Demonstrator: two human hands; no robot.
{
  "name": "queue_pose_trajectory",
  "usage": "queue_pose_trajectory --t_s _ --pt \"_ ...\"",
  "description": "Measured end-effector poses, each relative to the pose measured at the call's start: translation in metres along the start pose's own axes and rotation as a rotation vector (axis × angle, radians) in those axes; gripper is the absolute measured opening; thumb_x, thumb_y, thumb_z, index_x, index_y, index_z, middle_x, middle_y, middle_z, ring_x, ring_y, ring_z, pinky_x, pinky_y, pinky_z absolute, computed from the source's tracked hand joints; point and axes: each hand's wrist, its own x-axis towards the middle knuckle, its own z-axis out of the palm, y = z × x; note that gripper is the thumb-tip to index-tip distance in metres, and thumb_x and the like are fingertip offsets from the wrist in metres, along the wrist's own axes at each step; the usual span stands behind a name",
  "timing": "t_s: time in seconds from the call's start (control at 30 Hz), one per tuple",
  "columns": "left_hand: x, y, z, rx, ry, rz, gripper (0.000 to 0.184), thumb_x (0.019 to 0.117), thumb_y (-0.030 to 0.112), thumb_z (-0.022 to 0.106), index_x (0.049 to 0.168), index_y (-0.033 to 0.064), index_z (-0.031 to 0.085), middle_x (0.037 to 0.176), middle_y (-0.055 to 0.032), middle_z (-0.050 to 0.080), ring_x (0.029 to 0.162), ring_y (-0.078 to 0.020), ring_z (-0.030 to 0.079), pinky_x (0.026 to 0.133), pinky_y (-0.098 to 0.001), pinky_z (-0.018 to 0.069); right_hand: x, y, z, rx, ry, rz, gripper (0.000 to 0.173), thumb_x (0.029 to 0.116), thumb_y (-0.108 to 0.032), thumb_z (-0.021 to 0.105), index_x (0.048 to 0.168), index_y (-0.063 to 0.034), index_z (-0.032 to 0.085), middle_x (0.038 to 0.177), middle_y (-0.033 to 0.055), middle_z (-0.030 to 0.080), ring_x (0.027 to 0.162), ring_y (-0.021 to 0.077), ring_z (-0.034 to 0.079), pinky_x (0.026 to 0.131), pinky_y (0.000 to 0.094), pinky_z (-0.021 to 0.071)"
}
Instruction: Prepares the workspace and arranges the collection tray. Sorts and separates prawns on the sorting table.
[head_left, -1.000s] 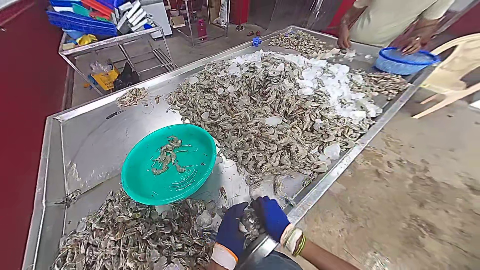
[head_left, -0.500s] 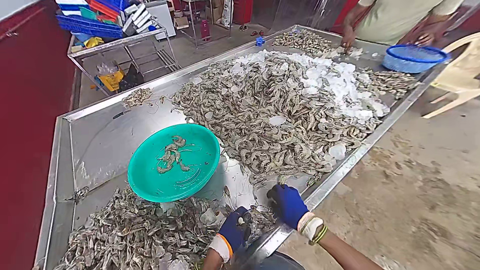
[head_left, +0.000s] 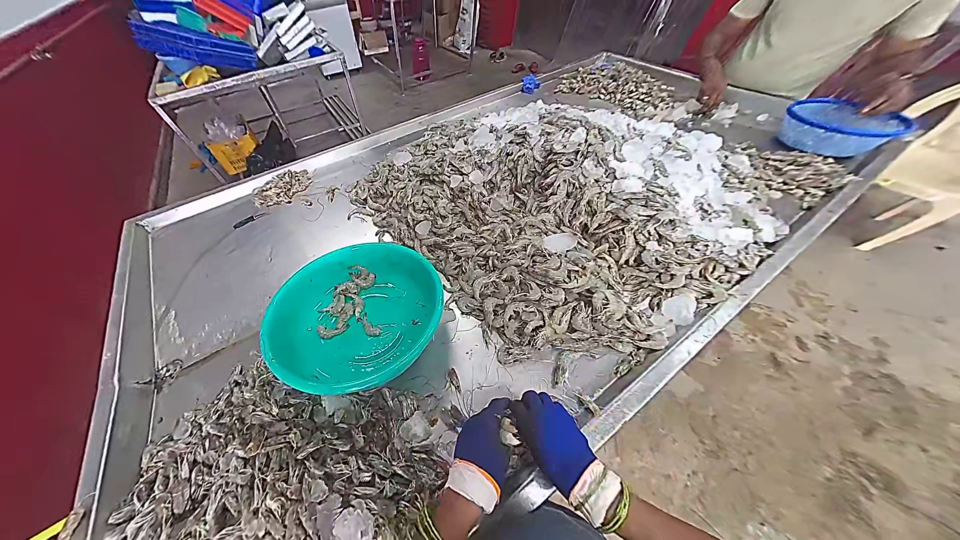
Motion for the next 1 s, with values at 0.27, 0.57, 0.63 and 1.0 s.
queue_pose_trajectory --t_s 0.27,0.57,0.63,1.0 --pt "-0.006 -0.009 -0.005 -0.110 -0.097 -0.012 0.039 0.0944 0.002 0.059 0.134 0.0014 0.060 0.126 -0.0235 0.065 0.120 -0.0351 0.063 0.105 -0.0542 0.0472 -0.004 0.013 0.022 -0.085 0.485 -0.346 0.017 0.0779 -0.019 0.077 0.088 -0.0052 0.074 0.095 0.0149 0.074 0.097 0.0377 0.071 0.090 0.0580 0.0526" --pt "-0.009 -0.056 -0.019 -0.509 -0.150 0.229 0.030 0.1005 0.008 0.060 0.127 -0.0046 0.057 0.101 -0.0145 0.064 0.085 -0.0148 0.063 0.084 -0.0332 0.0553 0.030 0.055 -0.035 -0.025 -0.152 -0.043 0.032 0.1014 -0.029 0.062 0.129 -0.0155 0.072 0.133 0.0257 0.062 0.126 0.0496 0.055 0.099 0.0669 0.0456" --pt "-0.007 -0.051 -0.012 -0.539 -0.013 0.238 0.026 0.0949 0.012 0.070 0.114 -0.0047 0.063 0.100 -0.0146 0.067 0.087 -0.0150 0.065 0.084 -0.0331 0.0559 0.049 0.037 -0.037 0.017 0.019 -0.006 0.028 0.1020 -0.021 0.060 0.126 -0.0154 0.074 0.132 0.0241 0.064 0.123 0.0476 0.059 0.099 0.0640 0.0482" --pt "0.006 -0.035 0.024 -0.234 0.163 0.266 0.073 0.0877 -0.007 0.063 0.156 0.0039 0.040 0.155 -0.0188 0.048 0.144 -0.0283 0.046 0.122 -0.0413 0.0350 -0.001 -0.017 0.006 0.035 -0.156 0.143 0.050 0.0929 -0.012 0.068 0.138 0.0043 0.055 0.137 0.0264 0.058 0.126 0.0440 0.058 0.102 0.0552 0.0490"
